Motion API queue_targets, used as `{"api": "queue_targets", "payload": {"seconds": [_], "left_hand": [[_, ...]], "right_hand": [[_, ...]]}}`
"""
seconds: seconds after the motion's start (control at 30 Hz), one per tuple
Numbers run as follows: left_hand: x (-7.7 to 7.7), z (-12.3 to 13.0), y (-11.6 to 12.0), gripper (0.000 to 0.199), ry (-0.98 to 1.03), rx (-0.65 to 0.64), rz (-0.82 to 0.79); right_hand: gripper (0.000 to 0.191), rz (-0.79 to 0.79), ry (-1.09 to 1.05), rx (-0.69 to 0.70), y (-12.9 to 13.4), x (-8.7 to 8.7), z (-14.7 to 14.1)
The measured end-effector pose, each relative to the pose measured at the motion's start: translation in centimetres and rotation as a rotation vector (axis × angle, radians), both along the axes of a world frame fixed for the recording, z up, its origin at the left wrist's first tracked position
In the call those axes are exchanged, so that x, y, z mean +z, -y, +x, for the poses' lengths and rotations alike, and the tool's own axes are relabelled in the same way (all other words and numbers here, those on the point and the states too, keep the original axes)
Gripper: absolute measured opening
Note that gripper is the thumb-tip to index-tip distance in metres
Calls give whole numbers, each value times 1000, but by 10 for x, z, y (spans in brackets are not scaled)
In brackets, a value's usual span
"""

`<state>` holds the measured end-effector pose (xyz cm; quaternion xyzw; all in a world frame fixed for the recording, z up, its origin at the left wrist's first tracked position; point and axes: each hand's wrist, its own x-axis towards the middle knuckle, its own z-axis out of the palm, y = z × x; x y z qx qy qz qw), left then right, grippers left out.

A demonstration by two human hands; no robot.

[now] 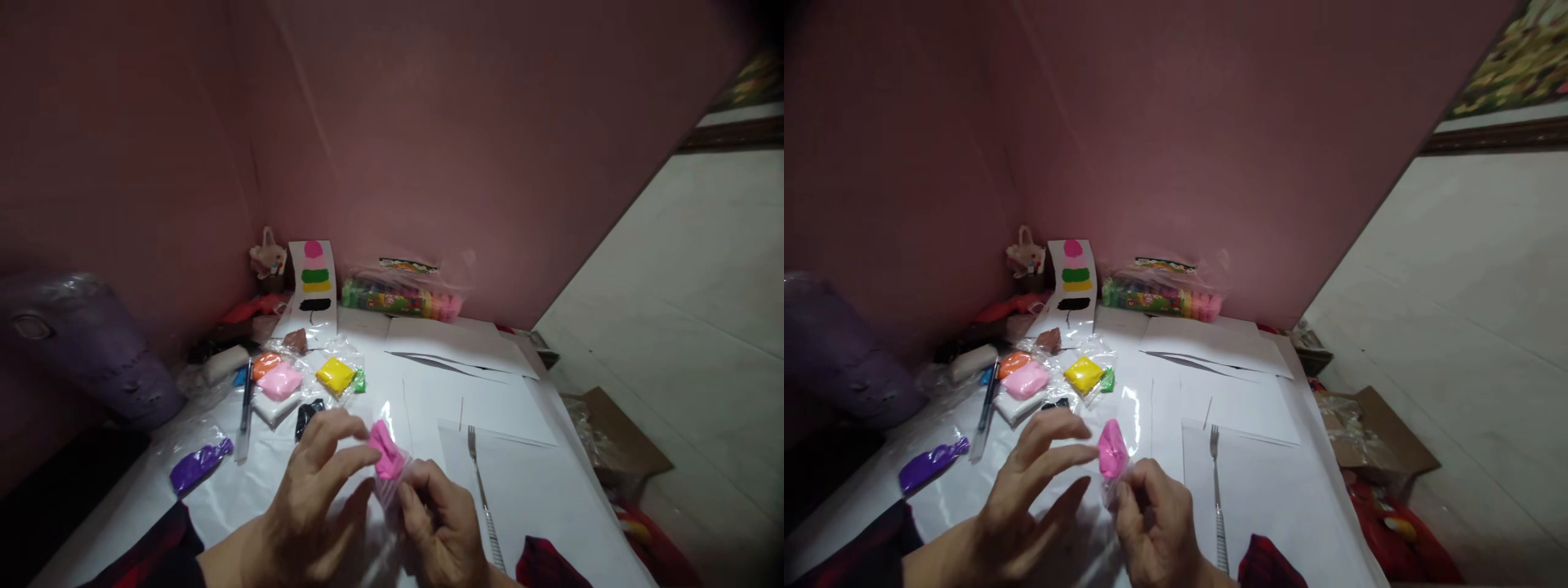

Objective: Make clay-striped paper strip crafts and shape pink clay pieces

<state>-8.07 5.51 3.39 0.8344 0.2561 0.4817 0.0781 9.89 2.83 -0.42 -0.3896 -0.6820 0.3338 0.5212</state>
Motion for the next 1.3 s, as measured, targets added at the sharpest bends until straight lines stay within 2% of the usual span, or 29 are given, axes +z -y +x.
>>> {"api": "queue_targets", "payload": {"seconds": [0.07,0.1,0.2,0.27,0.4,0.53,0.67,0.77,0.83,0.93,1.07,1.13,1.2,1.3], "left_hand": [[0,4,5,13,-45,-114,-106],[-1,6,7,4,-68,-100,-213],[-5,10,9,18,-146,-79,-537],[-6,11,9,20,-171,-114,-609],[-6,13,7,19,-228,-125,-578],[-10,14,7,18,-290,-65,-511],[-15,15,7,20,-339,48,-173],[-15,18,7,25,-293,57,12],[-14,19,8,26,-243,12,2],[-11,19,9,23,-200,-56,-126],[-8,16,10,18,-182,-118,-215],[-9,15,10,18,-158,-147,-219],[-11,13,10,19,-141,-161,-249],[-14,11,8,18,-120,-149,-355]], "right_hand": [[21,150,88,-11,0,-3,0],[19,217,130,-4,0,-4,0],[16,338,212,19,0,-5,0],[16,364,241,2,-1,-6,0],[18,369,296,-19,-2,-7,1],[19,402,351,-30,-4,-11,3],[16,454,421,-46,-3,-16,4],[18,460,514,-115,1,-20,4],[18,482,563,-205,6,-22,3],[13,504,545,-288,13,-24,1],[7,363,385,-256,14,-18,1],[10,244,270,-226,10,-14,2],[19,189,214,-224,6,-10,1],[22,83,106,-169,5,-7,-2]]}}
